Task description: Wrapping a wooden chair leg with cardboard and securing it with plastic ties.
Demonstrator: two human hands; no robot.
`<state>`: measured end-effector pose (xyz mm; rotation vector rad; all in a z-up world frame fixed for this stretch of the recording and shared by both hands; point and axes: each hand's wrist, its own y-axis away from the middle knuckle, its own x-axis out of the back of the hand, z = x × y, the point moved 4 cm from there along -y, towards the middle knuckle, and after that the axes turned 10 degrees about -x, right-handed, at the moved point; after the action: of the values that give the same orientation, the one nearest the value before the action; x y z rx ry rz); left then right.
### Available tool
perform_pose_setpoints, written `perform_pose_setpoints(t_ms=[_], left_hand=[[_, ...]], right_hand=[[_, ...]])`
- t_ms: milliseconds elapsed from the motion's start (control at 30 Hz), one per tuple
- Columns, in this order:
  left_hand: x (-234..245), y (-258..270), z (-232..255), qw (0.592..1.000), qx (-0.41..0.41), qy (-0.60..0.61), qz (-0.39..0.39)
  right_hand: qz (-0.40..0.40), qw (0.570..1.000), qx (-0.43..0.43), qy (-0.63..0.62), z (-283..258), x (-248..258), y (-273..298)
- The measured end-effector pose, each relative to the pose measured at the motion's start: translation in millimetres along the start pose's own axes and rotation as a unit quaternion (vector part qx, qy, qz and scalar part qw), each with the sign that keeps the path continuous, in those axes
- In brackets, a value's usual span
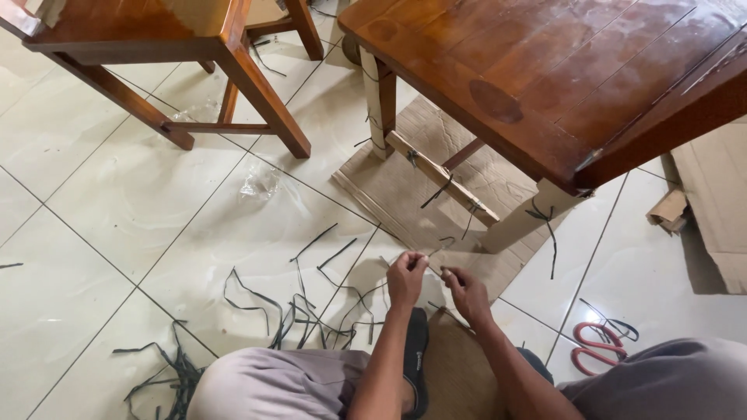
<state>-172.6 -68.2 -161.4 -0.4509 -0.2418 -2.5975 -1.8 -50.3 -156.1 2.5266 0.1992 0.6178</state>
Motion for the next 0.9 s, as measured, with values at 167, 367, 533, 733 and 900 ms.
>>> perform_pose_setpoints(t_ms=[167, 367, 533, 733, 900], left_hand=[[-26.2, 17.9, 21.3, 0.991, -0.033, -0.039, -0.127], [-67.0, 25.3, 9.3, 0.971, -0.050, -0.101, -0.211], [-85.1, 26.3, 35.3, 0.969, -0.068, -0.099, -0.217], [-97.8, 32.4, 124.7, 0.967, -0.174, 0.018, -0.186], [-124.3, 38.2, 159.3, 0.968, -0.148, 0.090, -0.182]], right_hand=[[0.024, 0.988, -0.007, -0.155, -17.4, 17.5, 2.3], [0.061, 0.951, -0.012, -0.302, 0.5, 35.3, -5.0], [0.082, 0.905, -0.041, -0.416, 37.1, 66.7, -26.3], [0.203, 0.866, -0.082, -0.450, 75.7, 117.1, -55.6], [0.252, 0.875, -0.080, -0.406, 74.4, 157.1, -64.2]])
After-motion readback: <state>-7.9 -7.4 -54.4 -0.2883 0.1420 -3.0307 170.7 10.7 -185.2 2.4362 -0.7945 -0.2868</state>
